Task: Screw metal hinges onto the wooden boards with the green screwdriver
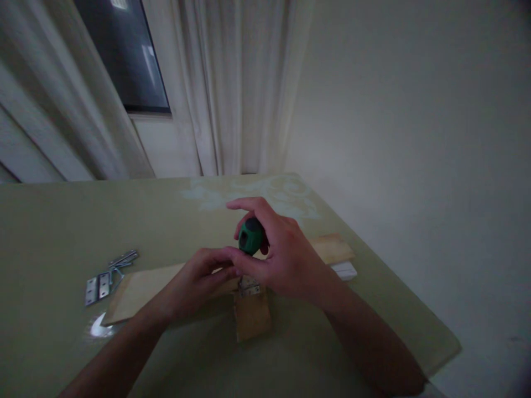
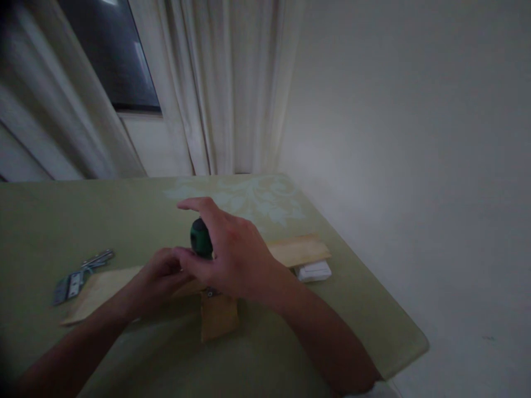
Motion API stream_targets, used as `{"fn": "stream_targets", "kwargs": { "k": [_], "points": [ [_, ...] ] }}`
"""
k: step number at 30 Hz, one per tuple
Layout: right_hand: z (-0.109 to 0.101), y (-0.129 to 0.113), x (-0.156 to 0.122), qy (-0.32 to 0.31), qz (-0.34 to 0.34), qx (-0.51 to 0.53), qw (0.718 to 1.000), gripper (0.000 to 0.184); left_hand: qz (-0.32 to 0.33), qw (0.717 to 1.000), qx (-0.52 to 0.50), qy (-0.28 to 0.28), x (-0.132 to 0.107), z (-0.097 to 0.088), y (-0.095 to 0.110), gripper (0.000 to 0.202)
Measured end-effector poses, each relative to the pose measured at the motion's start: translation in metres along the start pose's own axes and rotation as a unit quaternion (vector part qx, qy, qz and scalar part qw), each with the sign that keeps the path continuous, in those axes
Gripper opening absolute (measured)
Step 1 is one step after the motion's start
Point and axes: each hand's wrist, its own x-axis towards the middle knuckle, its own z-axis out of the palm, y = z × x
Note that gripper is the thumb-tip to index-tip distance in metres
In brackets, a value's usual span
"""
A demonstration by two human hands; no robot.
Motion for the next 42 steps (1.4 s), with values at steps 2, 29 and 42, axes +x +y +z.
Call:
{"fn": "stream_targets", "kwargs": {
  "k": [2, 29, 42],
  "points": [
    [0.001, 0.001, 0.000, 0.004, -0.004, -0.004, 1.000, 0.059, -0.002, 0.999, 0.010, 0.030, 0.001, 0.004, 0.000, 0.028],
    [0.002, 0.000, -0.002, 0.019, -0.022, -0.034, 0.999, 0.056, -0.048, 0.997, -0.010, 0.055, 0.001, 0.010, -0.004, 0.011],
    [0.002, 0.001, -0.001, 0.026, -0.028, -0.028, 0.999, 0.054, -0.044, 0.998, -0.007, 0.036, 0.000, 0.007, -0.003, 0.007]
  ]
}}
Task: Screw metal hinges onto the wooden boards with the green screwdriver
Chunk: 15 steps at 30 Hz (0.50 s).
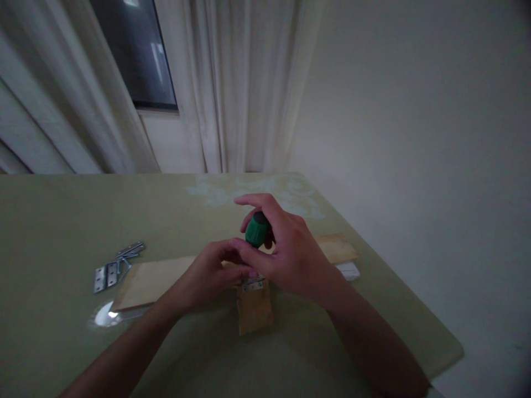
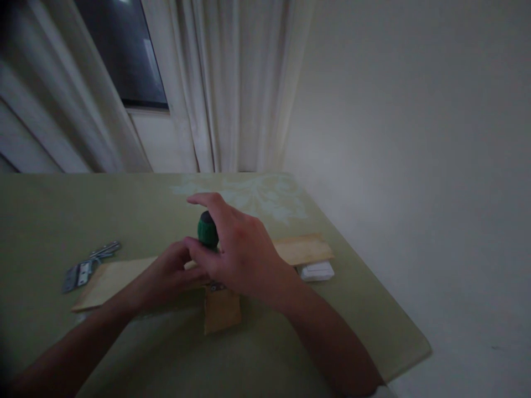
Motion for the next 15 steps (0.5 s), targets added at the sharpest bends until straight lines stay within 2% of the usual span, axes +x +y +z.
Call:
{"fn": "stream_targets", "kwargs": {
  "k": [4, 6, 10, 15],
  "points": [
    [0.000, 0.000, 0.000, 0.003, 0.001, -0.006, 1.000, 0.054, 0.041, 0.997, 0.029, -0.058, -0.002, -0.008, -0.001, 0.014],
    [0.000, -0.001, 0.000, 0.003, 0.000, -0.009, 1.000, 0.054, 0.048, 0.997, 0.045, -0.043, -0.002, -0.008, -0.001, 0.015],
    [-0.001, -0.002, 0.000, 0.004, 0.001, -0.015, 1.000, 0.056, 0.015, 0.999, 0.044, 0.014, -0.001, -0.003, 0.001, 0.006],
    [0.000, -0.003, -0.001, 0.004, 0.000, -0.008, 1.000, 0.054, 0.047, 0.998, 0.029, -0.023, -0.002, -0.002, 0.009, 0.011]
  ]
}}
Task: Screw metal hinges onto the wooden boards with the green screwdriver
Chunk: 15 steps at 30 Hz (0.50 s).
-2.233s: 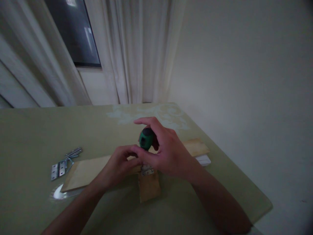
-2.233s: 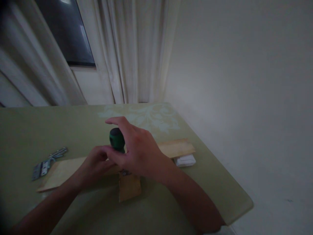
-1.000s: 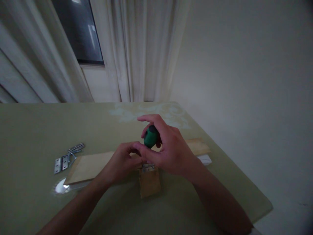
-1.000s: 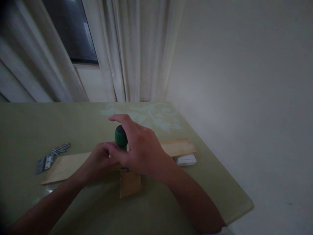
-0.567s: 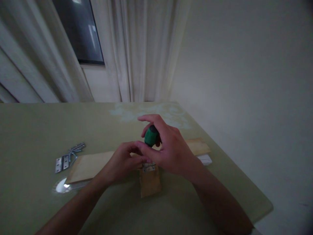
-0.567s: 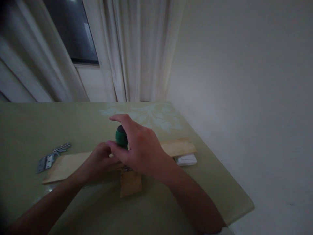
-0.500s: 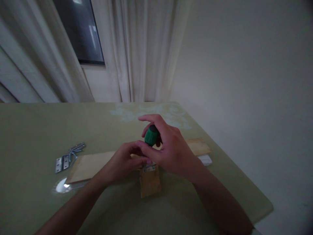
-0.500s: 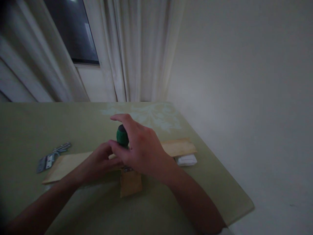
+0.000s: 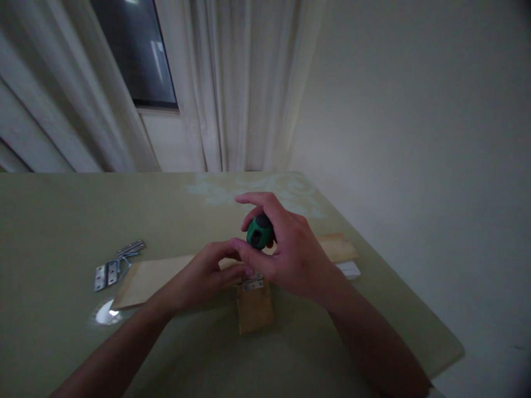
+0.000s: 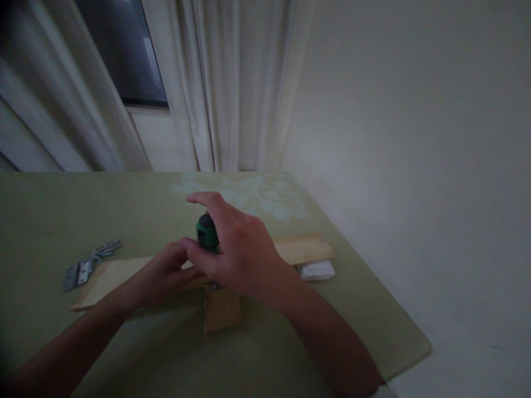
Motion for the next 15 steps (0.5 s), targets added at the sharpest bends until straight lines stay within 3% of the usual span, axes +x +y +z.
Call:
{"fn": "stream_targets", "kwargs": {
  "k": [3, 7, 13, 15],
  "points": [
    [0.0002, 0.0002, -0.0002, -0.001, 0.000, -0.006, 1.000, 0.058, 0.005, 1.000, 0.010, 0.010, 0.0007, 0.0007, -0.0007, 0.019],
    [0.0010, 0.0007, -0.0005, 0.001, 0.002, -0.008, 1.000, 0.059, -0.016, 0.998, 0.006, 0.057, 0.0020, 0.0038, -0.0059, 0.008],
    [0.0010, 0.0002, -0.0014, 0.003, 0.014, -0.024, 1.000, 0.057, 0.012, 1.000, 0.004, -0.008, -0.0005, -0.0034, -0.0042, 0.015],
    [0.0008, -0.0001, -0.0014, -0.003, 0.014, -0.019, 1.000, 0.058, 0.009, 1.000, 0.011, 0.008, -0.0007, -0.0030, -0.0041, 0.017]
  ]
}}
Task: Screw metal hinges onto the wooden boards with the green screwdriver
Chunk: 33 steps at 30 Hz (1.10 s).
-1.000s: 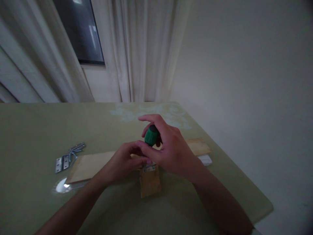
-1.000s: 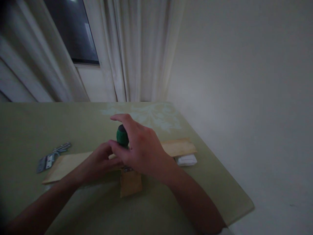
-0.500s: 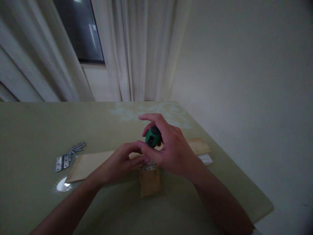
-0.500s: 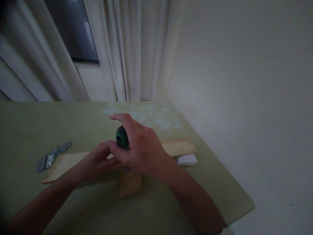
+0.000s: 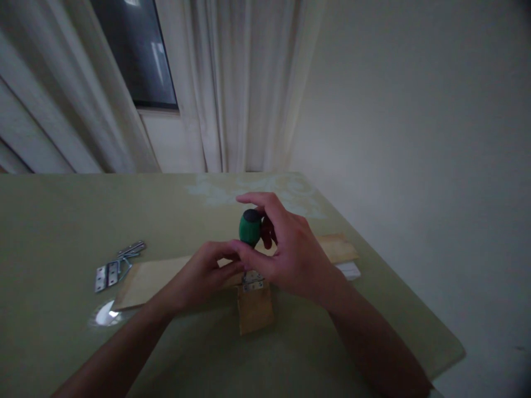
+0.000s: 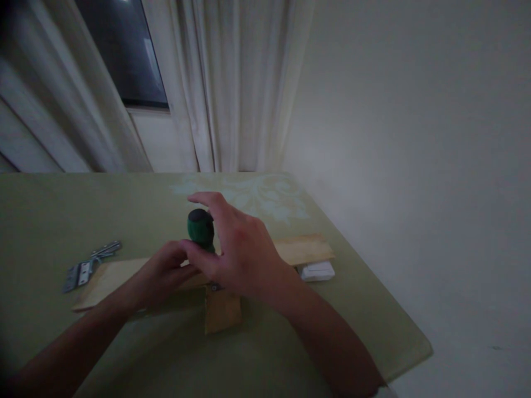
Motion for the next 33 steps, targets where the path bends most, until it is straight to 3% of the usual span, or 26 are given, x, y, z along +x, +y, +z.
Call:
{"fn": "stream_targets", "kwargs": {
  "k": [5, 11, 16, 22, 27, 29, 33],
  "points": [
    [0.000, -0.002, 0.000, -0.009, -0.003, 0.005, 1.000, 0.053, -0.031, 0.997, -0.010, 0.071, 0.001, 0.008, -0.003, 0.013],
    [-0.002, -0.004, 0.000, -0.003, 0.001, 0.006, 1.000, 0.054, -0.013, 1.000, -0.001, 0.001, 0.001, 0.003, 0.001, 0.015],
    [-0.001, -0.002, 0.001, -0.003, -0.021, 0.018, 1.000, 0.054, -0.036, 0.998, 0.027, 0.049, 0.002, 0.006, 0.003, 0.010],
    [-0.002, -0.001, 0.001, 0.000, -0.011, 0.019, 1.000, 0.054, -0.013, 1.000, 0.026, 0.009, 0.000, 0.002, 0.002, 0.015],
    [-0.002, -0.003, 0.001, 0.002, -0.007, 0.016, 1.000, 0.054, -0.036, 0.998, 0.046, 0.027, 0.000, 0.001, -0.001, 0.012],
    [-0.002, -0.002, 0.001, 0.001, -0.007, 0.015, 1.000, 0.051, -0.039, 0.997, 0.062, 0.003, -0.001, -0.001, -0.003, 0.010],
    [-0.002, -0.001, 0.000, -0.002, -0.005, 0.010, 1.000, 0.051, -0.036, 0.983, 0.149, -0.099, -0.004, -0.007, -0.006, 0.011]
  ]
}}
